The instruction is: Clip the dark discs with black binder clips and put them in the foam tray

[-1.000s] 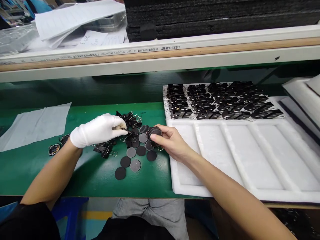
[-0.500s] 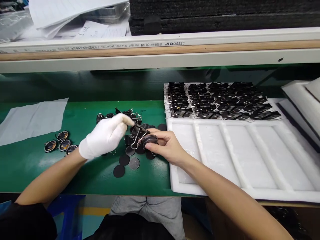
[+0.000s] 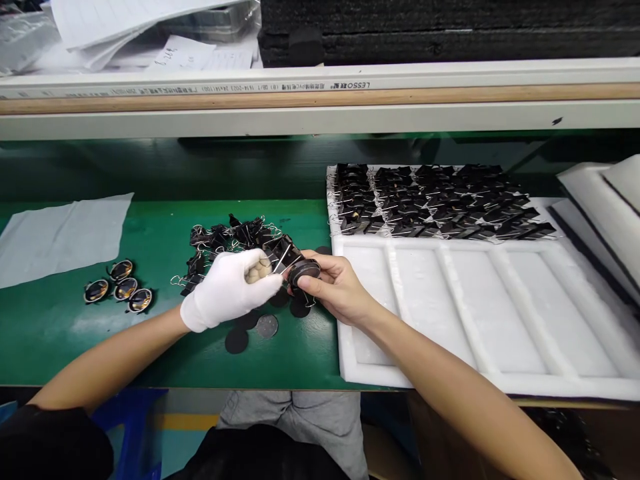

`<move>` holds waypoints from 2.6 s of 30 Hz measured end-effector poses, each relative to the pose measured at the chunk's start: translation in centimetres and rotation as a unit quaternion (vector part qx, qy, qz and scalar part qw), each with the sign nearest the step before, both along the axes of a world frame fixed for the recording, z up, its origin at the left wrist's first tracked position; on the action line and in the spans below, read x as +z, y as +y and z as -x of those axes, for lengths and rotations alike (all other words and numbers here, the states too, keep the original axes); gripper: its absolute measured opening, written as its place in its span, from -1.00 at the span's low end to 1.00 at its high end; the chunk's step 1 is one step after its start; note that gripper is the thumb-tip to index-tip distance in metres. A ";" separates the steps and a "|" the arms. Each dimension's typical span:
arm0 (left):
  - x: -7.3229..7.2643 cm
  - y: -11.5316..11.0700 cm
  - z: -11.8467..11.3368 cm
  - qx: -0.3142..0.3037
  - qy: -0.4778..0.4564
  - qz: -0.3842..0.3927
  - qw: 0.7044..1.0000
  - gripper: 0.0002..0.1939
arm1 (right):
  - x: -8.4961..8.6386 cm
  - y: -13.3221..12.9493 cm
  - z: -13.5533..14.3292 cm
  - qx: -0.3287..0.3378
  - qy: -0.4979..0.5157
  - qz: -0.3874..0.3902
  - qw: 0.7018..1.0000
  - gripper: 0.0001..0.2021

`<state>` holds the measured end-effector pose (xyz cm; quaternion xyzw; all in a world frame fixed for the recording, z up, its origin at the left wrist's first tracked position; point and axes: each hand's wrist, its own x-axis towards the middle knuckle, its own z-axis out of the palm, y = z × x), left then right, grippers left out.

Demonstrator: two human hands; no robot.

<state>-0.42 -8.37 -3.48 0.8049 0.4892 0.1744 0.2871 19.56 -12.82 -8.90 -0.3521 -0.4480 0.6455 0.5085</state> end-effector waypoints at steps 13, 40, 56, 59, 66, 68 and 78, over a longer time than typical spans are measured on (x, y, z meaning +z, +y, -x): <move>-0.2 1.2 1.7 -0.113 0.047 0.109 0.986 -0.52 | 3.2 2.4 -5.6 -0.003 -0.274 -0.063 0.960 -0.72; 0.9 0.2 1.6 -0.097 -0.021 0.267 0.959 -0.46 | 2.2 1.2 -4.7 0.019 -0.359 -0.283 0.889 -0.65; 1.5 0.8 1.9 -0.061 -0.069 0.163 0.982 -0.63 | 1.5 1.5 -3.8 -0.050 -0.350 -0.316 0.881 0.00; 0.7 1.3 2.3 -0.080 -0.028 0.101 0.991 -0.61 | 1.1 1.7 -2.9 0.000 -0.258 -0.144 0.955 -0.32; 1.0 1.3 2.8 -0.127 0.095 -0.025 0.987 -0.52 | 0.3 1.6 -0.8 -0.031 -0.188 -0.084 0.978 -0.60; 1.0 1.0 3.0 -0.109 0.092 -0.057 0.988 -0.50 | 0.9 1.5 -1.0 -0.026 -0.188 -0.105 0.976 -0.61; -1.6 -2.6 2.0 -0.332 0.013 -0.417 0.846 -0.56 | 7.8 -2.6 -17.6 -0.204 -0.489 -0.294 0.796 -0.79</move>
